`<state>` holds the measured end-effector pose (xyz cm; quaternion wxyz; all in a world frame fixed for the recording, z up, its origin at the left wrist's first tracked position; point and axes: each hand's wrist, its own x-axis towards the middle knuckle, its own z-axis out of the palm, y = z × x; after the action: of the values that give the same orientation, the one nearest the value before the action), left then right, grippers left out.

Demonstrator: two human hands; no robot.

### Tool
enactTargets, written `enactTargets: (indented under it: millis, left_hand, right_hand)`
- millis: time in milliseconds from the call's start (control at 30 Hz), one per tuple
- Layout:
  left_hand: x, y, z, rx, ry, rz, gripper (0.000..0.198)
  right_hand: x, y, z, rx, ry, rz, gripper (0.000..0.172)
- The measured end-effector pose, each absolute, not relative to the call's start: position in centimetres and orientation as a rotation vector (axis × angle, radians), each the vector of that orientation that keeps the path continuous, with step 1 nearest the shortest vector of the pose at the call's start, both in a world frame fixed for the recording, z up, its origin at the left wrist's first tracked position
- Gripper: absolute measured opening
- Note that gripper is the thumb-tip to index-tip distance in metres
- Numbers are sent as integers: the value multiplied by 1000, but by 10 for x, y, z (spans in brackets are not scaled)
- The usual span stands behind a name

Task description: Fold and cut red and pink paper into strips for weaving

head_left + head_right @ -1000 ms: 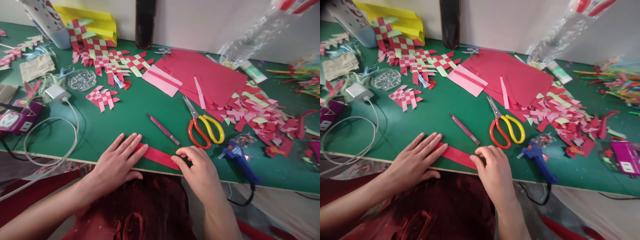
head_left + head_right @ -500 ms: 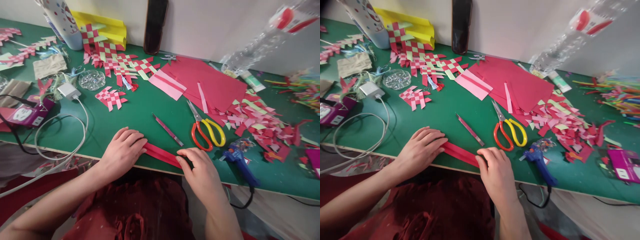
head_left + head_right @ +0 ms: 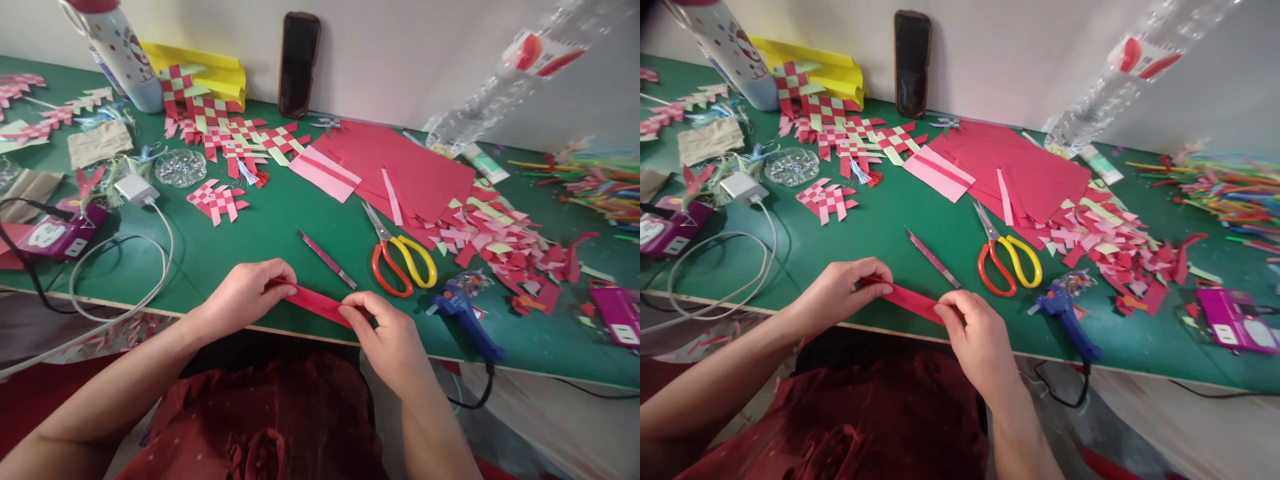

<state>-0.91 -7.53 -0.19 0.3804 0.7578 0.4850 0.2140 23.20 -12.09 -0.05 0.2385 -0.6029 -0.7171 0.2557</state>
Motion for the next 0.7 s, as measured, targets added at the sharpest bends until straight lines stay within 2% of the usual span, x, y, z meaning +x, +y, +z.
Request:
enactTargets:
  millis: [133, 267, 500, 700]
  left_hand:
    - [-10, -71, 1, 1421, 1186, 465, 12]
    - [-9, -71, 1, 1259, 1137, 427, 14]
    - [1, -74, 15, 1300, 1090, 407, 13]
    - [-3, -70, 19, 1294, 1030, 305, 13]
  right_hand:
    - [240, -120, 4, -1715, -1874, 915, 30]
    - [242, -120, 6, -1718, -1855, 1018, 36]
    - [229, -113, 19, -1608, -1922, 1221, 18]
    - [228, -111, 19, -1599, -1977, 1216, 19]
